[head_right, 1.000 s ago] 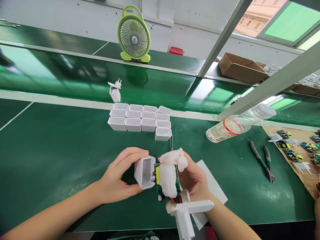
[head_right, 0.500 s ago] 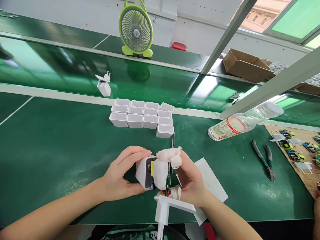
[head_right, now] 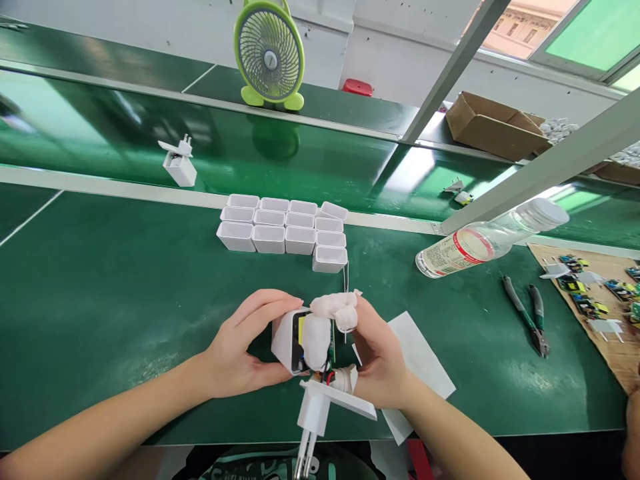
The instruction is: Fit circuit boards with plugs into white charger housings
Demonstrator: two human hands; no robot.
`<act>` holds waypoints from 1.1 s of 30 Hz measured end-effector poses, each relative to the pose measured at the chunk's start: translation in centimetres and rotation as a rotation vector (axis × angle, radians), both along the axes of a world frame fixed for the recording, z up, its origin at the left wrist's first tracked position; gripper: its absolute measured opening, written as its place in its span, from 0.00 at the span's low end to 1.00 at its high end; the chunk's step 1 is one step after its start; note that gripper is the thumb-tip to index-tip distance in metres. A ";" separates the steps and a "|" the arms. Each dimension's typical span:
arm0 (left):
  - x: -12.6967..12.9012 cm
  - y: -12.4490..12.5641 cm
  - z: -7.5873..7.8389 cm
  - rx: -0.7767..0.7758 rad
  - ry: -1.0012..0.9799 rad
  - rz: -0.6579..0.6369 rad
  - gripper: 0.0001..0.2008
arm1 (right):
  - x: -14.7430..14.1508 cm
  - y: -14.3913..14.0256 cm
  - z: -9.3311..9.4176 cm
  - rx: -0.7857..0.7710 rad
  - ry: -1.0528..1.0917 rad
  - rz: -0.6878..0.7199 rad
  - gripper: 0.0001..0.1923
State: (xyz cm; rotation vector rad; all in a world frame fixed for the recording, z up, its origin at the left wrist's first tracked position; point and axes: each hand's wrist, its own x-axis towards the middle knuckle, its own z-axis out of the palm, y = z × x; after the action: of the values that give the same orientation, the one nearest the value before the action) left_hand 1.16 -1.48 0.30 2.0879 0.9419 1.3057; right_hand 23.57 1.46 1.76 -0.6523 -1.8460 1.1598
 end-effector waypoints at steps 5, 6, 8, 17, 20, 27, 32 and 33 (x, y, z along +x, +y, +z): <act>0.0 0.0 0.0 0.013 0.006 -0.006 0.34 | 0.2 -0.1 -0.1 0.011 -0.021 0.002 0.36; 0.0 0.0 0.0 0.013 0.006 -0.006 0.34 | 0.1 0.0 0.0 0.013 -0.024 0.004 0.35; 0.0 0.0 0.0 0.004 0.011 -0.007 0.35 | 0.1 0.0 0.2 0.014 -0.023 -0.001 0.33; 0.0 0.1 0.2 0.028 0.001 0.000 0.33 | -0.2 -0.1 0.3 0.000 0.007 -0.014 0.33; 0.0 0.1 0.1 0.031 -0.001 0.005 0.34 | -0.3 -0.1 0.4 0.028 0.011 -0.027 0.33; 0.1 0.1 -0.1 0.043 -0.024 0.003 0.35 | 0.0 0.1 0.3 0.179 -0.090 -0.037 0.34; 0.0 0.3 -0.4 0.065 -0.018 -0.011 0.35 | 0.3 0.1 0.3 0.445 -0.221 -0.114 0.37; 0.0 0.3 -0.5 0.063 -0.015 -0.016 0.35 | 0.4 0.1 0.4 0.472 -0.248 -0.126 0.37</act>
State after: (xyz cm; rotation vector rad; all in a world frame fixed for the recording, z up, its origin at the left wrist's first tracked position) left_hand 1.15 -1.18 -0.22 2.1254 0.8869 1.3572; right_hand 23.95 1.55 2.17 -0.6445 -2.1519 0.5452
